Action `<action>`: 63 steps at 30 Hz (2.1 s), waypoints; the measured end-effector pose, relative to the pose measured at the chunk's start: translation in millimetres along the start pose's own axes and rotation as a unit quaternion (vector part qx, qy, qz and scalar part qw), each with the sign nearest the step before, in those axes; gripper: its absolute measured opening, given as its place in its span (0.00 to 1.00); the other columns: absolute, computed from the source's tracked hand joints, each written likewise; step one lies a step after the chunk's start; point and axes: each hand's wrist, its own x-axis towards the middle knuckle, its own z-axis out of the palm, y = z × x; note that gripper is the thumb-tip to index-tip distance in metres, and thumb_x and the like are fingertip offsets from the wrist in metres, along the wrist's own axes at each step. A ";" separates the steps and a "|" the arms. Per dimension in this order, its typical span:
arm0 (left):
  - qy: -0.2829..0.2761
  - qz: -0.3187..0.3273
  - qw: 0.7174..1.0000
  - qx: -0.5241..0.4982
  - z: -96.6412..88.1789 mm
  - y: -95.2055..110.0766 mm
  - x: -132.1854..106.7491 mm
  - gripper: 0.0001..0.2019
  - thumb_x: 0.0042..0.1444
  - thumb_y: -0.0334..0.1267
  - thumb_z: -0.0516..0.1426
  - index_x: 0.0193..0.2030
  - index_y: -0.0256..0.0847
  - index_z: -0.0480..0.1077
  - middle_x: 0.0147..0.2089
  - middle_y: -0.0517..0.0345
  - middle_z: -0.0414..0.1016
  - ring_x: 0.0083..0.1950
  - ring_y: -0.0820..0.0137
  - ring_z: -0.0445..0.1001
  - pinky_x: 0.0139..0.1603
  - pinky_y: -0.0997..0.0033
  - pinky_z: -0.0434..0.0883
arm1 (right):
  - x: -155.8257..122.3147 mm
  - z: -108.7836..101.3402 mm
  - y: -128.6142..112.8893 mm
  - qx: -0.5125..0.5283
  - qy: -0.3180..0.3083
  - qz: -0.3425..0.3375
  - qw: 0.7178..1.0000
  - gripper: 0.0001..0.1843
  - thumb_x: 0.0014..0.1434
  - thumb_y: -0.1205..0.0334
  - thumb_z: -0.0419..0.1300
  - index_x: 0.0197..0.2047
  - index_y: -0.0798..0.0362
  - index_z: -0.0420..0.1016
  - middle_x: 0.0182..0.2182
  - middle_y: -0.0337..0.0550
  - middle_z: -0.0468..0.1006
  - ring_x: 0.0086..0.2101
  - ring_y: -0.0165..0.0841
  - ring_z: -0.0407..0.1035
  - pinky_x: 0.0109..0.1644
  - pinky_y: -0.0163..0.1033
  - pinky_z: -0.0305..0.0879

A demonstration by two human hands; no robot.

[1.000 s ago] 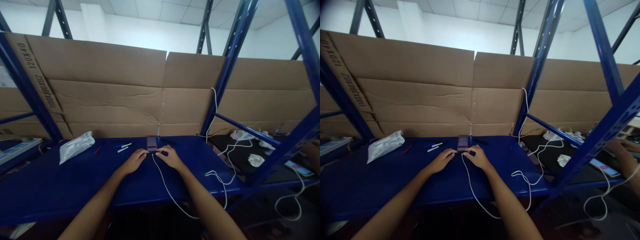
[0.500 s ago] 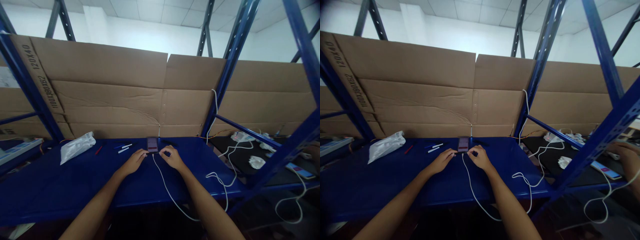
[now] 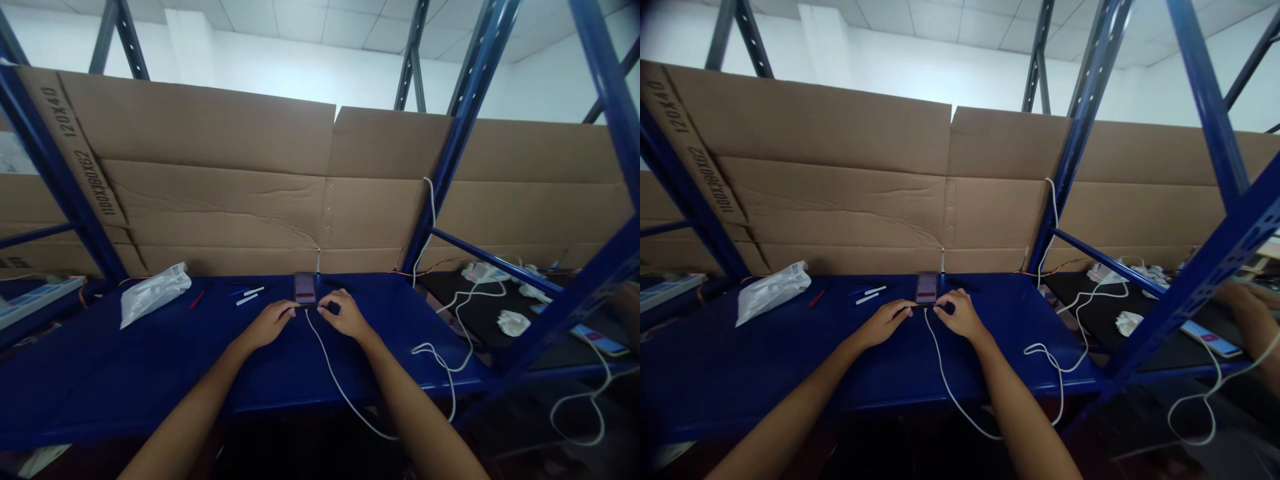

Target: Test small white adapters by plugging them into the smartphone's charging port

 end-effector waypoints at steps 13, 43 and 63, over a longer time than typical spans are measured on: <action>0.005 -0.012 0.999 0.032 0.4 -4.3 -0.2 0.17 0.70 0.46 0.48 0.56 0.47 0.74 0.47 0.54 0.80 0.50 0.61 0.75 0.57 0.60 0.67 | -1.4 0.8 26.9 0.030 -0.023 0.075 0.996 0.07 0.58 0.67 0.62 0.37 0.49 0.81 0.32 0.40 0.82 0.32 0.35 0.73 0.43 0.41 0.68; -0.004 0.017 0.999 -0.048 3.5 7.6 -0.9 0.17 0.68 0.46 0.53 0.55 0.43 0.77 0.50 0.51 0.81 0.47 0.64 0.79 0.52 0.66 0.72 | -0.6 9.6 -2.8 0.187 -0.075 0.126 0.972 0.31 0.64 0.37 0.55 0.22 0.53 0.76 0.19 0.40 0.75 0.22 0.29 0.68 0.31 0.33 0.62; 0.000 -0.012 0.999 -0.049 9.5 3.1 -0.1 0.19 0.69 0.48 0.51 0.54 0.43 0.78 0.52 0.51 0.81 0.51 0.61 0.79 0.56 0.63 0.72 | 1.2 7.7 -1.0 0.187 -0.079 0.116 0.972 0.29 0.63 0.36 0.55 0.27 0.54 0.73 0.23 0.38 0.73 0.25 0.28 0.65 0.32 0.33 0.58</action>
